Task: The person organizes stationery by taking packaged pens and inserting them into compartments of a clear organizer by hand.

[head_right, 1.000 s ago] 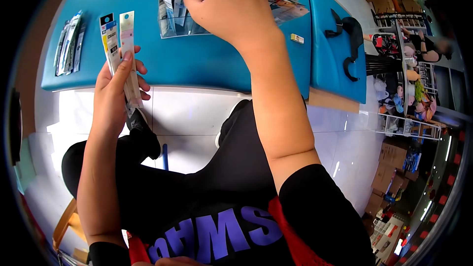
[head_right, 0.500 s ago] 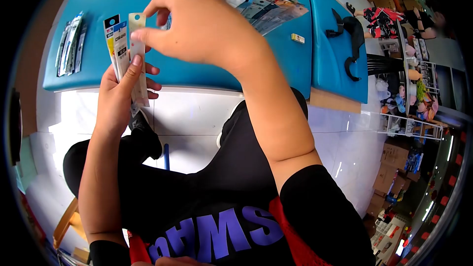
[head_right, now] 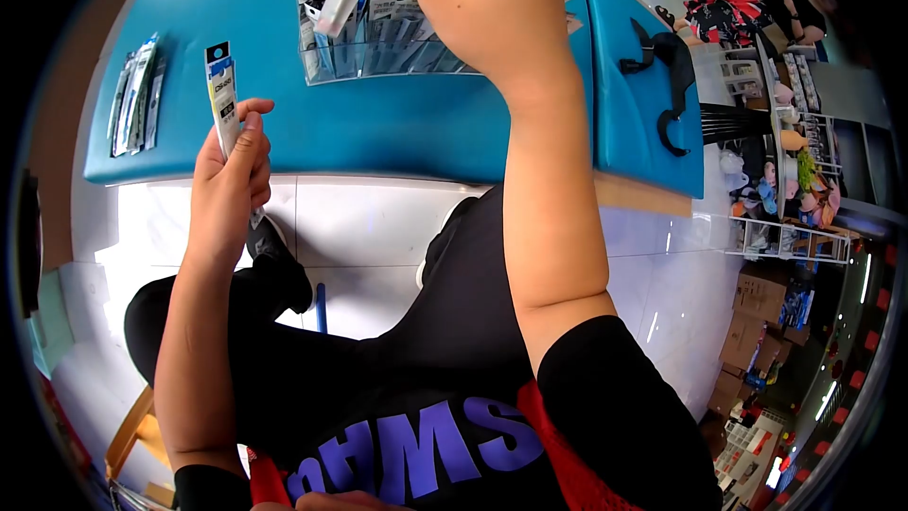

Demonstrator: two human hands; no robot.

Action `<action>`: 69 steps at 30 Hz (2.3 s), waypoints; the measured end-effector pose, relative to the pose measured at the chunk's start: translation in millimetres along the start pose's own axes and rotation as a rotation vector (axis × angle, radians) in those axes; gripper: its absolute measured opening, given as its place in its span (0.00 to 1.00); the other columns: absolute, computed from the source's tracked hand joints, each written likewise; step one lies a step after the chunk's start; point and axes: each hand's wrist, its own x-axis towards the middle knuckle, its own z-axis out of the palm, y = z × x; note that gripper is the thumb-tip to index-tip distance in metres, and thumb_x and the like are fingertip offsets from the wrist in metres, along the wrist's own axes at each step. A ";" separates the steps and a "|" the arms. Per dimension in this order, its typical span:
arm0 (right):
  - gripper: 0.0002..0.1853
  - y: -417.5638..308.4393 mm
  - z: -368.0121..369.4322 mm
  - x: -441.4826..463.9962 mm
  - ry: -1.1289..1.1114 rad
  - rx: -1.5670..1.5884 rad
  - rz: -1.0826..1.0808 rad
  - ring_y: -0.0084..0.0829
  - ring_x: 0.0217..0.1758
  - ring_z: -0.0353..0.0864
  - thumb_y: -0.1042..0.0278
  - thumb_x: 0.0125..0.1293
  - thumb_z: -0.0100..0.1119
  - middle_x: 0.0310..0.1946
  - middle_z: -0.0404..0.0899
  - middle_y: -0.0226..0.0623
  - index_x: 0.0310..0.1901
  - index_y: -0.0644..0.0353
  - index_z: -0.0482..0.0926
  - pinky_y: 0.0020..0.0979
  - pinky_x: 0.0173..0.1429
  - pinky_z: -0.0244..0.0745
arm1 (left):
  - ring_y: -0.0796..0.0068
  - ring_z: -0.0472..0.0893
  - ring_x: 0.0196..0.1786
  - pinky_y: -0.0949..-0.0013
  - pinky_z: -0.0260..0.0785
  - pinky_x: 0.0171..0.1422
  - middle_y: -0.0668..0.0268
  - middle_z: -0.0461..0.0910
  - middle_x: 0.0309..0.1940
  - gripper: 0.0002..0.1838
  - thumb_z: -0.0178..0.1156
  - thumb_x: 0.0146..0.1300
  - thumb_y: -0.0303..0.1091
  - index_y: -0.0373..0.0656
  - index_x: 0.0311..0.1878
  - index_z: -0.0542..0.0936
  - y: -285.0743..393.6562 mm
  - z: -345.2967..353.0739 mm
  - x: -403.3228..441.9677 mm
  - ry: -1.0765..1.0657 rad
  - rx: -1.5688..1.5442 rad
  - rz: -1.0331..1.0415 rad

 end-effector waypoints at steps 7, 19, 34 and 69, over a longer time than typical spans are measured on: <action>0.05 2.6 1.0 -7.1 -0.090 -0.507 -0.281 0.40 0.39 0.90 0.77 0.70 0.67 0.35 0.87 0.44 0.44 0.64 0.81 0.37 0.42 0.83 | 0.90 0.58 0.26 0.79 0.50 0.28 0.78 0.62 0.30 0.23 0.54 0.82 0.48 0.42 0.69 0.73 4.0 6.1 -3.7 0.019 -0.083 -0.056; 0.06 42.3 -1.9 -32.9 -0.134 -0.941 -0.465 0.42 0.59 0.74 0.63 0.57 0.73 0.49 0.80 0.35 0.32 0.54 0.89 0.48 0.63 0.68 | 0.87 0.59 0.26 0.79 0.49 0.28 0.75 0.66 0.35 0.22 0.53 0.79 0.51 0.50 0.67 0.68 -8.0 0.5 -2.0 0.002 -0.262 -0.086; 0.18 5.6 14.2 -46.3 -0.283 -0.449 -0.268 0.43 0.53 0.80 0.56 0.58 0.75 0.46 0.82 0.41 0.42 0.61 0.86 0.44 0.60 0.74 | 0.74 0.84 0.29 0.69 0.79 0.32 0.62 0.84 0.37 0.22 0.53 0.84 0.50 0.38 0.62 0.77 -13.0 8.1 -2.1 -0.027 -0.041 0.114; 0.12 21.8 23.3 -53.2 -0.469 0.149 0.090 0.28 0.30 0.81 0.67 0.65 0.72 0.28 0.85 0.40 0.39 0.68 0.83 0.36 0.37 0.75 | 0.69 0.77 0.14 0.69 0.67 0.14 0.59 0.80 0.29 0.27 0.49 0.82 0.61 0.42 0.58 0.69 -68.5 -21.9 46.8 0.069 -0.035 0.314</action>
